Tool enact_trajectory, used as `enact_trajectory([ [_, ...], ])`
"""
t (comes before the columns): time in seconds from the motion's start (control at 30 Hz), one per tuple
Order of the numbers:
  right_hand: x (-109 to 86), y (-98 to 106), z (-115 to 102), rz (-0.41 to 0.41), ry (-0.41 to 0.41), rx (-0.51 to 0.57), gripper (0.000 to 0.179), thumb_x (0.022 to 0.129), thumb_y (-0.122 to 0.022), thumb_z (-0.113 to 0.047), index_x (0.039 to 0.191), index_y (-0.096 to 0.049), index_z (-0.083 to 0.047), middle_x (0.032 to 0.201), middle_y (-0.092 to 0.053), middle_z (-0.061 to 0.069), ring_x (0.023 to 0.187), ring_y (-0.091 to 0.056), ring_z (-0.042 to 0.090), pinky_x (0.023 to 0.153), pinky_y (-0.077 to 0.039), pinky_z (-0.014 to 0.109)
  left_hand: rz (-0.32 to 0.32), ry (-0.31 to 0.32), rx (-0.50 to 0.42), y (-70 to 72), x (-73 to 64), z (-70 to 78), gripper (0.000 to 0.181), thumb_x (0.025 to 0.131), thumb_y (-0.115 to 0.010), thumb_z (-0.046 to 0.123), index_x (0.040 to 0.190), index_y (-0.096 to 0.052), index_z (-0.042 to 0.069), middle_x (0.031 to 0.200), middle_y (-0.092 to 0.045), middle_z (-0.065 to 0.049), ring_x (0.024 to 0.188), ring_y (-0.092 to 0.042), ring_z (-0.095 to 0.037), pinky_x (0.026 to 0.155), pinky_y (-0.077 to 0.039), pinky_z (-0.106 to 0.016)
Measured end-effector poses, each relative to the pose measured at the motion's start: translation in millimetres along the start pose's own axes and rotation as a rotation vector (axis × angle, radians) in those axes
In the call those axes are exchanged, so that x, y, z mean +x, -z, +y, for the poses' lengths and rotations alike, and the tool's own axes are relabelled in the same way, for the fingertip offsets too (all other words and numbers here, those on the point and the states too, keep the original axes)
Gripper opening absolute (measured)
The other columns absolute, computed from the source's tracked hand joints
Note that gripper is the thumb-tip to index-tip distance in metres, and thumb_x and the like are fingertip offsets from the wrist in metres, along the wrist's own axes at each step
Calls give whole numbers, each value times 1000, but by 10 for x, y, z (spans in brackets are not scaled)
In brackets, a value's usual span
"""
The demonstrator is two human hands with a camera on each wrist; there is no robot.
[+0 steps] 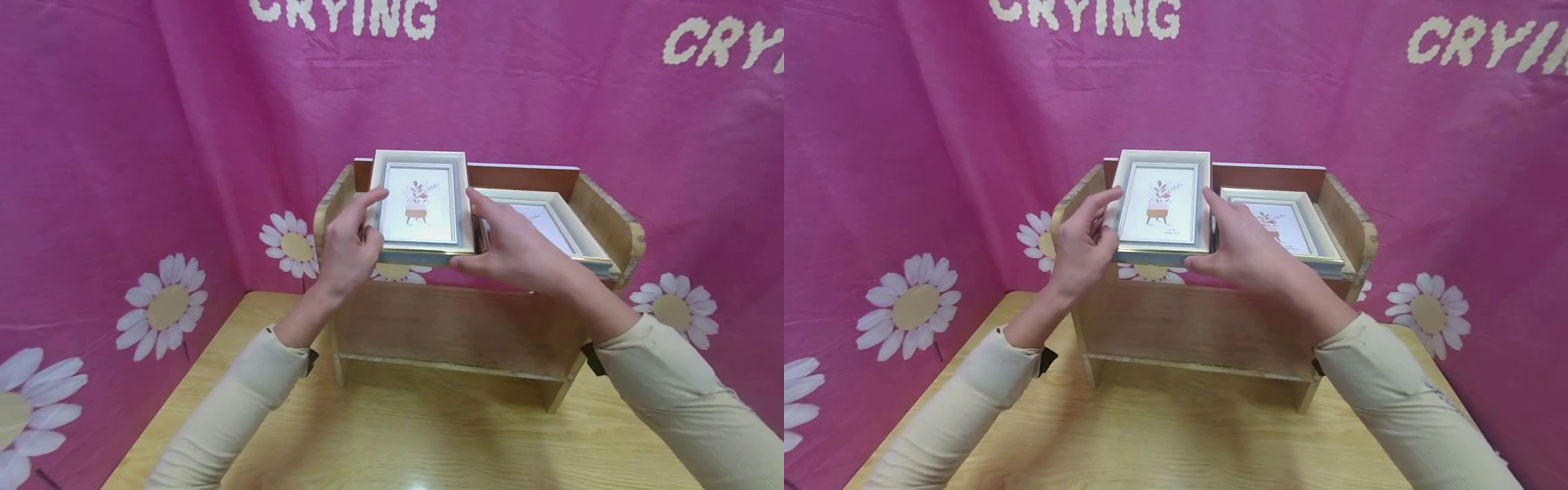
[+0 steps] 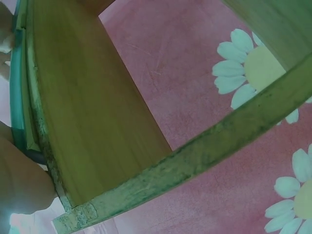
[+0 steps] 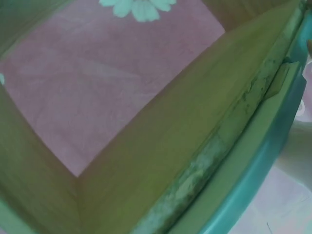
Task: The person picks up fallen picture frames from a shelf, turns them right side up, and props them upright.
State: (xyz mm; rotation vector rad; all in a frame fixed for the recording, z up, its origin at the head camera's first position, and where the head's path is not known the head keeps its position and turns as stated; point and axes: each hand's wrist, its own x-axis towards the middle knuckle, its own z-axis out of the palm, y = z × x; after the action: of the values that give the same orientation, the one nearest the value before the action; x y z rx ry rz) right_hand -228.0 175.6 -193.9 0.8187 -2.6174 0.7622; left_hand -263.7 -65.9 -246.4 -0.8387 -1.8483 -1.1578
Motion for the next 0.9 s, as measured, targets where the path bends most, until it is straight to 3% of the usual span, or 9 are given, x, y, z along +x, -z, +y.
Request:
enact_trajectory([
  [0.07, 8, 10, -19, 22, -30, 73, 88, 81, -80, -11, 153, -30, -3, 127, -62, 20, 108, -58, 28, 95, -48, 48, 6, -46, 30, -16, 5, -12, 50, 81, -49, -20, 128, -59, -5, 124, -64, -22, 64, -46, -18, 47, -33, -19],
  [0.13, 8, 22, -37, 51, -64, 143, 82, 86, -75, -9, 154, -30, -4, 132, -59, 22, 118, -56, 31, 101, -46, 51, 9, -92, 63, -29, 8, -23, 48, 82, -51, -19, 128, -59, -5, 134, -59, -23, 86, -61, -23, 54, -41, -19],
  [0.27, 22, 32, -40, 105, -95, 242, 69, 91, -65, -4, 152, -33, -2, 139, -53, 27, 129, -51, 38, 109, -41, 54, 26, -159, 114, -38, -4, -44, 44, 84, -55, -18, 125, -60, -5, 136, -58, -24, 128, -54, -32, 82, -55, -25],
  [0.43, 67, 49, -30, 130, -182, 345, 63, 92, -60, -3, 150, -34, 0, 142, -51, 24, 128, -54, 38, 106, -46, 48, 59, -230, 128, -39, -17, -69, 41, 84, -56, -17, 122, -61, -6, 135, -57, -26, 131, -51, -36, 113, -39, -37],
  [0.57, 142, 81, -31, 140, -292, 392, 63, 91, -61, -5, 150, -37, -3, 138, -53, 20, 121, -60, 36, 89, -55, 29, 79, -307, 137, -47, -11, -102, 41, 82, -55, -20, 121, -61, -7, 133, -57, -28, 128, -53, -38, 115, -36, -43],
  [0.7, 232, 102, -18, 119, -323, 423, 65, 90, -62, -4, 150, -39, -6, 136, -56, 18, 114, -63, 31, 77, -52, 16, 96, -349, 137, -43, -9, -121, 41, 81, -54, -21, 119, -62, -8, 132, -57, -29, 126, -55, -40, 116, -35, -45],
  [0.8, 277, 99, 3, 91, -292, 432, 66, 91, -63, -3, 152, -36, -7, 134, -58, 19, 110, -63, 29, 77, -53, 17, 101, -329, 134, -27, -5, -126, 42, 82, -55, -19, 121, -60, -7, 135, -55, -29, 121, -58, -36, 104, -48, -32],
  [0.87, 290, 93, 15, 83, -266, 443, 68, 91, -62, -2, 153, -34, -7, 132, -57, 20, 109, -63, 29, 76, -54, 18, 103, -279, 134, -5, 2, -119, 44, 83, -54, -18, 125, -57, -7, 139, -52, -28, 124, -56, -34, 84, -53, -24],
  [0.9, 293, 90, 19, 83, -256, 446, 69, 91, -62, -2, 153, -33, -7, 132, -57, 20, 109, -63, 29, 76, -54, 18, 103, -242, 132, 9, 8, -114, 45, 84, -54, -18, 128, -55, -7, 140, -51, -28, 125, -55, -34, 83, -53, -23],
])
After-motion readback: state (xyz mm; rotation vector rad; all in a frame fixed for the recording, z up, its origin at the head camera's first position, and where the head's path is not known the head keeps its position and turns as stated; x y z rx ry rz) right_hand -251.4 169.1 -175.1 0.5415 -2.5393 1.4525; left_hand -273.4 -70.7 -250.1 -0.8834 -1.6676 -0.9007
